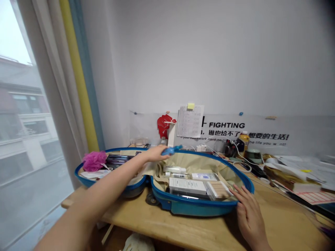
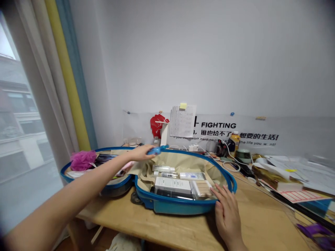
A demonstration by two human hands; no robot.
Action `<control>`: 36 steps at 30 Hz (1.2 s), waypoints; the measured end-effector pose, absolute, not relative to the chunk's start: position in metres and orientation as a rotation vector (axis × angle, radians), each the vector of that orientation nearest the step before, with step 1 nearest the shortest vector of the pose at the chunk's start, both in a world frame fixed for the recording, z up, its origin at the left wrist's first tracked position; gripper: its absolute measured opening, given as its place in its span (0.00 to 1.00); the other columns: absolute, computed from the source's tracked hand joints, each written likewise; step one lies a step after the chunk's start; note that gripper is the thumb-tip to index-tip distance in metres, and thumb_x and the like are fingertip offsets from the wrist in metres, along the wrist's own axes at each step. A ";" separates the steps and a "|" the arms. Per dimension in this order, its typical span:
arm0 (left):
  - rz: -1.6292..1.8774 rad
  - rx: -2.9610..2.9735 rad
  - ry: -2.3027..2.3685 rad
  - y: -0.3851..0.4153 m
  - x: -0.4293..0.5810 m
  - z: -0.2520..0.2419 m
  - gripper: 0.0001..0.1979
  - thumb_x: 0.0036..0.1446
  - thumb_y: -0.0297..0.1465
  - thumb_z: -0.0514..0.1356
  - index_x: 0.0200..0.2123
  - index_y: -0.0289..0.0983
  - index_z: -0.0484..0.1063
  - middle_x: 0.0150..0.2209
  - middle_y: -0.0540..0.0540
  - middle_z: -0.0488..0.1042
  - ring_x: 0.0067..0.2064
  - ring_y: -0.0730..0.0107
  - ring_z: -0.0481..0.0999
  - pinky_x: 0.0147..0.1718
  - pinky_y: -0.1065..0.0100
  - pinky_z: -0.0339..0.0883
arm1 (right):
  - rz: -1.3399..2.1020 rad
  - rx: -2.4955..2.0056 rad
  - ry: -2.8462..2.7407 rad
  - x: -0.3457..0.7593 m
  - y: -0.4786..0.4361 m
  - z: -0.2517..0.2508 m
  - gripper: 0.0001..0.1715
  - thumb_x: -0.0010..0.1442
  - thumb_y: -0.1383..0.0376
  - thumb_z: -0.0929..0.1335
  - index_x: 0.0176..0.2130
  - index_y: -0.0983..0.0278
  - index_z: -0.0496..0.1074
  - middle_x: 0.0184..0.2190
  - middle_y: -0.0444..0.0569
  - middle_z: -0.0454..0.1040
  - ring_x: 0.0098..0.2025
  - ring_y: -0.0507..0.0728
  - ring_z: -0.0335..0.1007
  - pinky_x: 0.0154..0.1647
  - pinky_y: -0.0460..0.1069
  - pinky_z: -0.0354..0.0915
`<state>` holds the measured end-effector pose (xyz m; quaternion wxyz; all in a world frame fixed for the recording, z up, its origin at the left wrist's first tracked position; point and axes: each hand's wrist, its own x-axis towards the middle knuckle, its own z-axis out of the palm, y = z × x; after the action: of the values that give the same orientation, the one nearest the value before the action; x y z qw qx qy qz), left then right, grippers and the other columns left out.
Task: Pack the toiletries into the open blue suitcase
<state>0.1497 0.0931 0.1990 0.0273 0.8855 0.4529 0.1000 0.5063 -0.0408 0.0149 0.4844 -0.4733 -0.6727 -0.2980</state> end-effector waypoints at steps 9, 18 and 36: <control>-0.020 2.507 1.393 0.119 0.291 0.148 0.28 0.55 0.38 0.61 0.57 0.35 0.61 0.56 0.38 0.71 0.53 0.55 0.73 0.48 0.65 0.66 | -0.717 -1.157 -1.658 0.507 -0.043 0.016 0.20 0.66 0.63 0.55 0.52 0.60 0.68 0.52 0.53 0.72 0.60 0.63 0.62 0.56 0.63 0.60; 0.135 2.337 1.511 0.120 0.318 0.108 0.28 0.55 0.38 0.60 0.57 0.33 0.60 0.54 0.33 0.72 0.53 0.52 0.72 0.48 0.61 0.66 | -0.717 -1.138 -1.670 0.508 -0.044 0.016 0.20 0.65 0.64 0.56 0.52 0.61 0.68 0.52 0.53 0.72 0.61 0.64 0.61 0.57 0.63 0.59; 0.154 2.445 1.270 0.123 0.319 0.100 0.26 0.55 0.28 0.56 0.59 0.35 0.64 0.60 0.37 0.65 0.58 0.58 0.69 0.56 0.66 0.61 | -0.748 -1.154 -1.678 0.510 -0.042 0.016 0.21 0.65 0.64 0.56 0.51 0.61 0.69 0.52 0.54 0.73 0.60 0.65 0.62 0.55 0.62 0.61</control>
<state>0.3192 0.1226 0.0998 0.1899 0.8700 0.4518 0.0548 0.5100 -0.0417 0.0157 0.4671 -0.4702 -0.6839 -0.3049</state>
